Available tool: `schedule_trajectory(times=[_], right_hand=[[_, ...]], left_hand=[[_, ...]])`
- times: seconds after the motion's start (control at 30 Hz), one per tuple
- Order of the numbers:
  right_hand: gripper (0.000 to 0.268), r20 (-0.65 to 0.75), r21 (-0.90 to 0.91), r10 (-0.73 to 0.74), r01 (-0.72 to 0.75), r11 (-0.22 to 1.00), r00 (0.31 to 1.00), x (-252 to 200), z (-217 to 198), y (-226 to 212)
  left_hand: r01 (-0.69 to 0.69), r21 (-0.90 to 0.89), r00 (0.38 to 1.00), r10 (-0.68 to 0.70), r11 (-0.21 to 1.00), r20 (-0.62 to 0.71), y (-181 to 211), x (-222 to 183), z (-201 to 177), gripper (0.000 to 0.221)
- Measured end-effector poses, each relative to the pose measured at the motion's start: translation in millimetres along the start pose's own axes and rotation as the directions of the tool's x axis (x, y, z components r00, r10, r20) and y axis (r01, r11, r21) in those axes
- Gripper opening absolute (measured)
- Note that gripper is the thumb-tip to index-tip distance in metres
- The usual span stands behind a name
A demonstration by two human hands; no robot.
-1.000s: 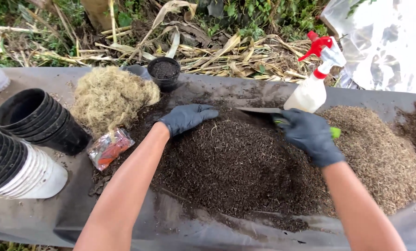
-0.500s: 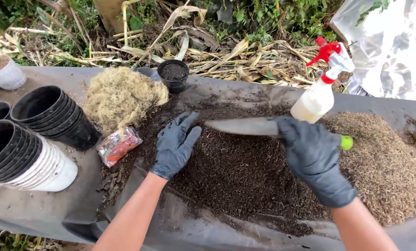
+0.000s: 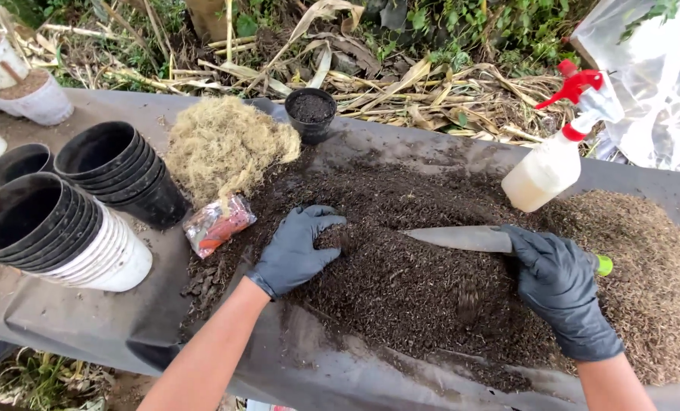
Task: Mixing soil components on a workstation and filling small plastic pots for planting.
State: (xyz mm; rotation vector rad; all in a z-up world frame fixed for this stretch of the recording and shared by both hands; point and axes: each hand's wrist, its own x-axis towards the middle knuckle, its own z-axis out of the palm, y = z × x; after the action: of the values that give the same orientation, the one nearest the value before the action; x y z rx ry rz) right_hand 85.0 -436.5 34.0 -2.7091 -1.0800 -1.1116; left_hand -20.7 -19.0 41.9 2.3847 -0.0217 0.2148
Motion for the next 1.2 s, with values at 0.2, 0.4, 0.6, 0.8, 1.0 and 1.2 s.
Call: schedule_trajectory(times=[0.2, 0.4, 0.6, 0.8, 1.0, 1.2], right_hand=[[0.031, 0.053, 0.043, 0.138, -0.141, 0.989, 0.989, -7, -22, 6], [0.032, 0.171, -0.209, 0.365, -0.328, 0.921, 0.915, 18, -64, -12], [0.037, 0.635, -0.510, 0.603, -0.324, 0.797, 0.483, 72, -75, -85], [0.046, 0.367, -0.327, 0.431, -0.319, 0.889, 0.824, 105, -50, -65], [0.036, 0.633, -0.302, 0.401, -0.266, 0.915, 0.662, 140, 11, -33], [0.057, 0.767, 0.008, 0.361, -0.571, 0.821, 0.530, 130, 85, -20]], left_hand=[[0.025, -0.119, 0.996, -0.014, 0.993, 0.094, 35, 4, -49, 0.072], [0.307, -0.005, 0.952, -0.307, 0.952, -0.014, 22, 30, -33, 0.074], [0.282, 0.258, 0.954, -0.298, 0.924, 0.023, 30, 37, 2, 0.104], [0.143, -0.328, 0.985, -0.166, 0.934, -0.041, 41, 53, -21, 0.047], [-0.010, -0.011, 0.992, 0.012, 1.000, 0.129, 10, 107, -8, 0.084], [0.176, -0.072, 0.925, -0.139, 0.982, 0.355, 5, 129, 7, 0.081]])
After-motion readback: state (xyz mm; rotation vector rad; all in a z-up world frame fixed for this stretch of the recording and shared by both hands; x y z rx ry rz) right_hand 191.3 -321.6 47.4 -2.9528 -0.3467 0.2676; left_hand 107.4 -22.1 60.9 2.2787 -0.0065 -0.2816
